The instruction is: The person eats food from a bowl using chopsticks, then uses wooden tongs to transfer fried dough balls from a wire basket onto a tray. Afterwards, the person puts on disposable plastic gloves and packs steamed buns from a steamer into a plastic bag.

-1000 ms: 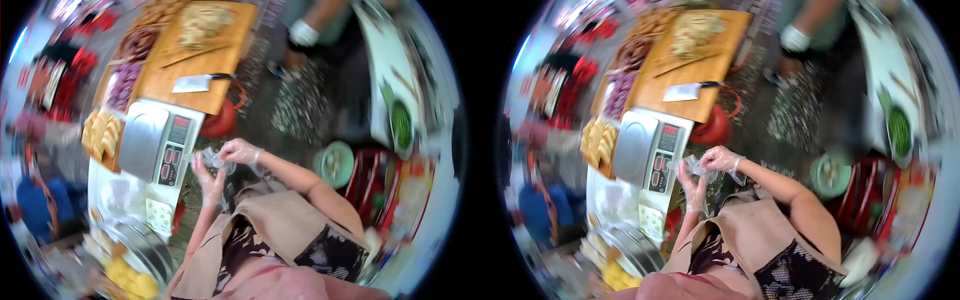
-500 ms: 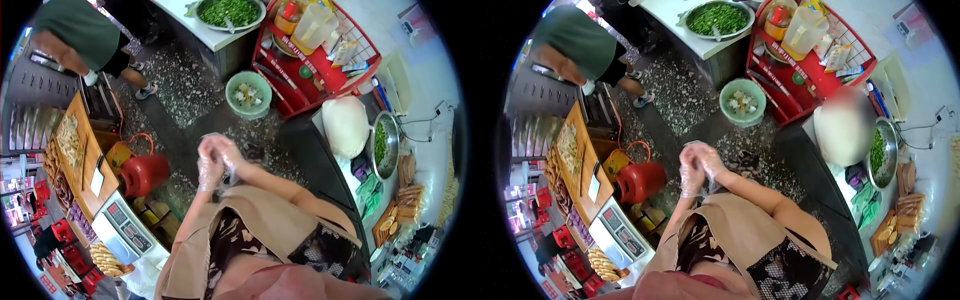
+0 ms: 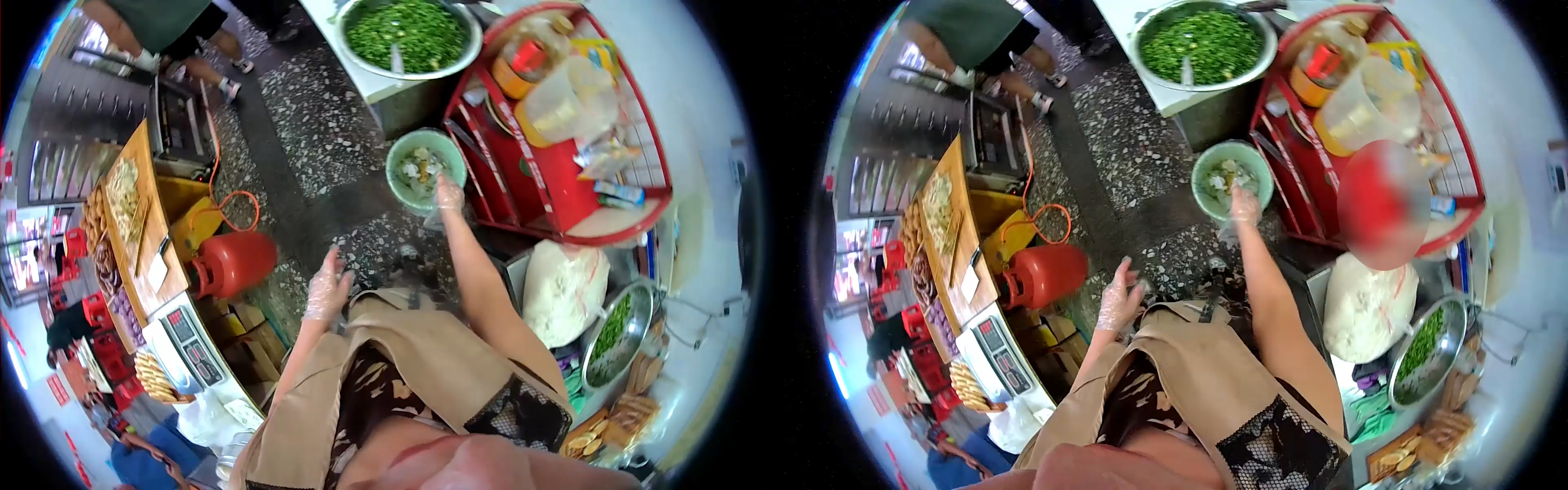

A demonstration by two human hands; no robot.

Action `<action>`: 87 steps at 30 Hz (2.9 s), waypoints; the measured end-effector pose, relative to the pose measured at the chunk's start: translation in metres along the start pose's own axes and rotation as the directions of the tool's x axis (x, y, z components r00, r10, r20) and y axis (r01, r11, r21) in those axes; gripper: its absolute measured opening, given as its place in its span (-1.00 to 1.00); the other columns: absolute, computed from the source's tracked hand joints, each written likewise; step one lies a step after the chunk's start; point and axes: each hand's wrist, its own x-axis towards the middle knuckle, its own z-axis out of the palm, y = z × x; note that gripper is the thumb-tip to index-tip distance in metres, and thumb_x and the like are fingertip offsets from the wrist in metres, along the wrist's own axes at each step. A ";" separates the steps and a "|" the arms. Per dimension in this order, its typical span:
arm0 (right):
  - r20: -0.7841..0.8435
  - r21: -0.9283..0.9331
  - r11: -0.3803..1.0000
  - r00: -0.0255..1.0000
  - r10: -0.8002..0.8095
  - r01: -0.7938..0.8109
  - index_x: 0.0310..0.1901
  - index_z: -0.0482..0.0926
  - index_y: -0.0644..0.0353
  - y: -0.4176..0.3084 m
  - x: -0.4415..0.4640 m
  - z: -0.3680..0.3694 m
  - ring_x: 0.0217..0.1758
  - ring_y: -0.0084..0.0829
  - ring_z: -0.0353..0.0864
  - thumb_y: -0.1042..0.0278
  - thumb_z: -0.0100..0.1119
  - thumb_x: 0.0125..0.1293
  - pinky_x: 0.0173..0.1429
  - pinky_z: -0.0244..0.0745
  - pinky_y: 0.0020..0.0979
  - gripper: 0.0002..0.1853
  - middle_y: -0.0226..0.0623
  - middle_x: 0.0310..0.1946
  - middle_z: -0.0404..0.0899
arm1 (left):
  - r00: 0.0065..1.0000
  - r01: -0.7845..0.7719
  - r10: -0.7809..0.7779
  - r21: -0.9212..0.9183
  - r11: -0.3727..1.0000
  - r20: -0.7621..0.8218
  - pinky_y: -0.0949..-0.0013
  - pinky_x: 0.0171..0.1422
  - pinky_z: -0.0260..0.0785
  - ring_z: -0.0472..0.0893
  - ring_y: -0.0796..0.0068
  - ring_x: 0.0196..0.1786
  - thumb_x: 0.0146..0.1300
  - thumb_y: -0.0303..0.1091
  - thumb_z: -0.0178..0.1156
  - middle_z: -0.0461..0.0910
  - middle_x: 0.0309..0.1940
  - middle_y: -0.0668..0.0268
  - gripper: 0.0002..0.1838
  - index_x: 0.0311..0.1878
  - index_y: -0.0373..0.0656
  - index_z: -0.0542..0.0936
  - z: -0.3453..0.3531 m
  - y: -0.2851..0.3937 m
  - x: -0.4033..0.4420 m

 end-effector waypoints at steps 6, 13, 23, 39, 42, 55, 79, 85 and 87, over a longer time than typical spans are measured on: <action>-0.079 0.333 0.942 0.997 -0.011 0.037 0.22 0.25 0.35 -0.063 0.020 0.028 0.26 -0.06 0.31 -0.20 0.16 0.05 0.31 0.18 -0.22 -0.14 0.12 0.19 0.30 | 0.984 0.161 -0.167 -0.081 0.984 -0.063 0.26 0.00 0.40 0.56 0.22 -0.08 0.14 -0.38 0.16 0.53 -0.06 0.08 -0.34 0.32 -0.14 0.16 -0.053 -0.075 -0.010; -0.299 0.334 0.941 0.953 0.046 0.059 0.11 0.39 0.29 -0.107 -0.087 0.102 0.16 0.01 0.35 -0.16 0.13 0.06 0.24 0.24 -0.16 -0.28 0.12 0.06 0.40 | 0.982 -0.066 0.075 -0.061 0.996 0.171 0.34 0.01 0.37 0.49 0.41 -0.13 0.09 -0.47 0.22 0.52 -0.12 0.17 -0.39 0.24 -0.22 0.28 -0.125 -0.217 0.047; -0.359 0.623 0.762 0.802 0.477 -0.175 0.06 0.46 0.34 -0.029 -0.156 0.073 0.02 -0.26 0.54 -0.08 0.22 0.06 0.11 0.39 -0.34 -0.33 -0.04 -0.04 0.54 | 0.951 -0.299 0.300 -0.020 0.954 0.071 0.37 -0.01 0.38 0.53 0.38 -0.12 0.19 -0.48 0.09 0.53 -0.10 0.11 -0.55 0.17 -0.30 0.35 -0.235 -0.178 0.182; -0.922 -0.141 0.824 0.375 0.092 -0.549 0.29 0.05 0.46 0.183 -0.184 -0.195 0.42 -0.02 -0.03 -0.18 -0.02 0.17 0.44 -0.19 -0.07 -0.11 0.13 0.32 0.03 | 0.812 -0.446 0.294 0.212 0.870 0.504 0.28 -0.04 0.43 0.60 0.23 -0.13 0.14 -0.46 0.15 0.58 -0.13 0.04 -0.60 0.09 -0.26 0.43 -0.037 -0.017 0.105; -0.888 -0.197 0.818 0.452 0.085 -0.541 0.29 0.04 0.46 0.192 -0.173 -0.219 0.42 -0.04 -0.02 -0.17 -0.10 0.19 0.45 -0.20 -0.10 -0.13 0.10 0.33 0.04 | 0.748 -0.518 0.321 0.207 0.830 0.581 0.27 0.04 0.40 0.57 0.18 -0.05 0.17 -0.38 0.15 0.54 -0.04 0.02 -0.56 0.13 -0.26 0.40 0.007 0.025 0.104; -0.990 -0.004 0.933 0.134 0.047 -0.359 0.32 0.02 0.39 0.199 -0.220 -0.220 0.44 -0.02 -0.10 -0.19 -0.14 0.22 0.43 -0.28 0.05 -0.15 0.07 0.34 0.01 | 0.518 -0.699 0.410 0.094 0.709 0.751 0.20 0.17 0.32 0.49 0.09 0.10 0.19 -0.34 0.13 0.49 0.04 0.00 -0.53 0.16 -0.27 0.37 0.058 0.065 0.091; -0.929 0.255 0.865 0.138 0.343 -0.433 0.28 0.06 0.52 0.206 -0.166 -0.234 0.45 -0.04 -0.14 -0.16 -0.06 0.14 0.47 -0.32 -0.11 -0.11 0.15 0.34 -0.01 | 0.537 -0.618 0.342 0.083 0.782 0.771 0.25 0.08 0.41 0.55 0.16 0.02 0.15 -0.46 0.14 0.54 -0.03 0.03 -0.59 0.11 -0.26 0.43 0.083 0.059 0.125; -0.922 0.214 0.786 0.145 0.358 -0.580 0.29 0.06 0.50 0.208 -0.157 -0.233 0.47 -0.11 -0.15 -0.16 -0.14 0.18 0.48 -0.35 -0.14 -0.13 0.10 0.34 0.03 | 0.575 -0.671 0.398 0.135 0.729 0.715 0.25 0.18 0.34 0.48 0.12 0.13 0.16 -0.45 0.15 0.47 0.06 0.00 -0.59 0.11 -0.27 0.43 0.054 0.084 0.082; -0.930 0.157 0.748 0.159 0.332 -0.645 0.30 0.06 0.48 0.210 -0.155 -0.230 0.47 -0.13 -0.15 -0.16 -0.21 0.21 0.48 -0.36 -0.17 -0.16 0.09 0.35 0.03 | 0.603 -0.647 0.363 0.169 0.743 0.710 0.21 0.19 0.32 0.47 0.08 0.12 0.15 -0.38 0.16 0.47 0.06 -0.01 -0.56 0.13 -0.25 0.42 0.043 0.094 0.073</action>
